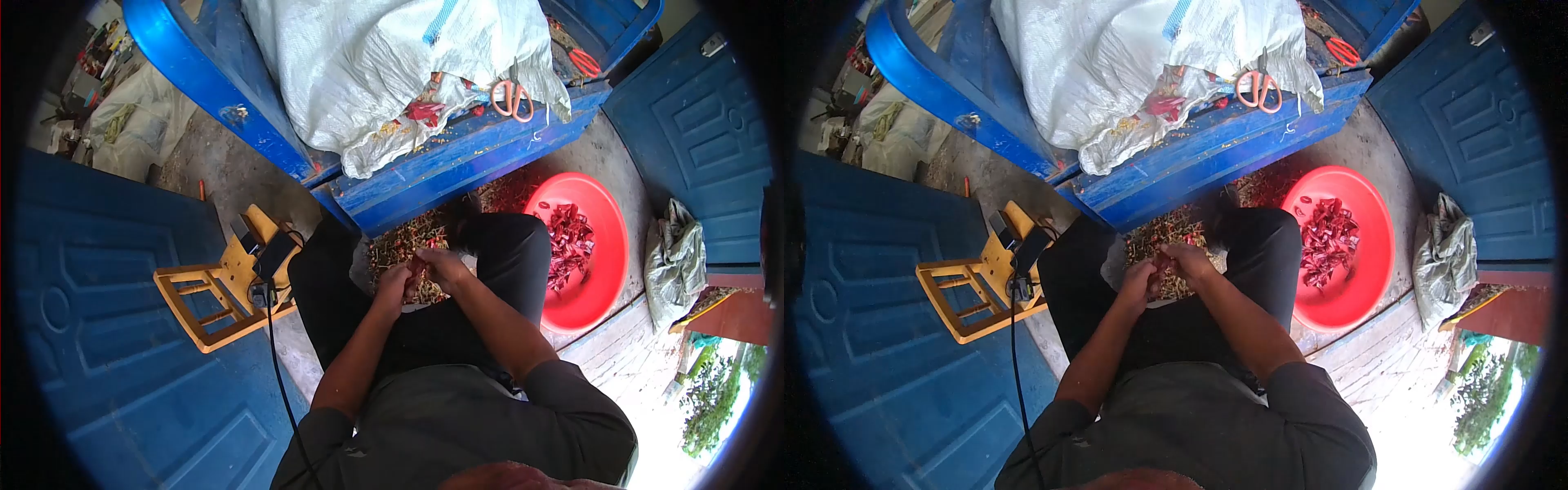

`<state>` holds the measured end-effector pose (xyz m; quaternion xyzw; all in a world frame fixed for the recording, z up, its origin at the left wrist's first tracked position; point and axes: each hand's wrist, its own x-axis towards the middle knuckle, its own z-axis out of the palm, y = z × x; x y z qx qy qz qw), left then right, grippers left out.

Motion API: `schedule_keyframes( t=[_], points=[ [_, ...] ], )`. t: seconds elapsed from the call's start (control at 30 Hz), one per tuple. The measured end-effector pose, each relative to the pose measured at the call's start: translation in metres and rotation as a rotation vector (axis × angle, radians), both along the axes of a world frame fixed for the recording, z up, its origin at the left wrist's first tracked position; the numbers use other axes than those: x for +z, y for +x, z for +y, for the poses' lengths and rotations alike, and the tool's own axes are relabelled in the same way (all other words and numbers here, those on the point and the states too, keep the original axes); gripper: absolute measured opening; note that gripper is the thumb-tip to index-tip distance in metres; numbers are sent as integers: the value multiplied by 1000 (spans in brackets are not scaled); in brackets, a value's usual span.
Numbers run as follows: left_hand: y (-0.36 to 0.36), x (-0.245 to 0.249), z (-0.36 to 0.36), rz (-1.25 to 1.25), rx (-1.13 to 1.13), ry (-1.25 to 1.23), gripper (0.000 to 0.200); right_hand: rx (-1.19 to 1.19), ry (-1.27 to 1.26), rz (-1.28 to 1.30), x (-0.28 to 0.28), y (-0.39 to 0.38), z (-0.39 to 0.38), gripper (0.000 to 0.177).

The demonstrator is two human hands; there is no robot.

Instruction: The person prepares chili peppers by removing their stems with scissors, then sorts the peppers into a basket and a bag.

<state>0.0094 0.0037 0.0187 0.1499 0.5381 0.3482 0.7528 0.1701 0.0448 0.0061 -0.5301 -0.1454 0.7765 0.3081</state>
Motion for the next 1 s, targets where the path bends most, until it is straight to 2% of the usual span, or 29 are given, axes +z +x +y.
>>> schedule_keyframes(
  t=[0.03, 0.1, 0.17, 0.23, 0.27, 0.33, 0.43, 0.47, 0.5, 0.57, 0.6, 0.63, 0.7, 0.73, 0.8, 0.83, 0.87, 0.9, 0.97, 1.0],
  points=[
    [0, 0, 3, -65, -5, 35, 16, -1, -9, -1, -1, -2, 3, 18],
    [6, -10, 10, -90, 34, 1, 15, -184, 12, 153, -17, -5, 9, 19],
    [10, -20, 13, -114, 71, -33, 14, -177, 19, 132, -26, -4, 12, 20],
    [13, -27, 15, -129, 90, -58, 11, -113, 176, -138, -23, -4, 12, 23],
    [14, -26, 16, -131, 92, -62, 11, -110, 172, -141, -21, -8, 12, 23],
    [17, -25, 14, -111, 69, -53, 9, -79, 968, -1101, -19, -16, 7, 25],
    [14, -21, 13, -135, 75, -40, 9, -63, 889, -991, -36, -9, 11, 23],
    [13, -18, 13, -135, 76, -43, 9, -206, 434, -439, -29, -10, 9, 21],
    [10, -14, 11, -136, 78, -41, 9, -204, 436, -439, -30, -5, 14, 21],
    [4, -4, 3, -167, 84, -45, 6, -380, 94, -235, -29, 18, 25, 23],
    [0, -4, -1, -167, 81, -49, 6, -254, 161, -266, -34, 25, 28, 28],
    [-4, -4, -5, -171, 93, -27, 5, -256, 156, -268, -38, 29, 24, 28],
    [-8, -4, -7, -177, 116, -9, 4, 28, 512, -664, -38, 31, 18, 29],
    [-7, -9, -5, -196, 126, -11, 5, 40, 496, -661, -39, 34, 15, 29],
    [-6, -15, -6, -219, 158, -2, 8, 146, 1077, -966, -61, 43, 5, 40],
    [-6, -14, -7, -220, 169, 18, 9, 170, 973, -905, -60, 41, -2, 36],
    [-7, -13, -9, -248, 167, 29, 9, 154, 718, -658, -28, 33, -6, 29],
    [-8, -10, -7, -279, 165, 59, 9, 157, 700, -654, -8, 25, -8, 29],
    [-9, -4, -7, -248, 130, 59, 8, 150, 315, -297, 22, 13, -10, 29],
    [-9, -3, -11, -219, 97, 70, 8, 253, 360, -293, 31, 8, -11, 29]
  ],
)
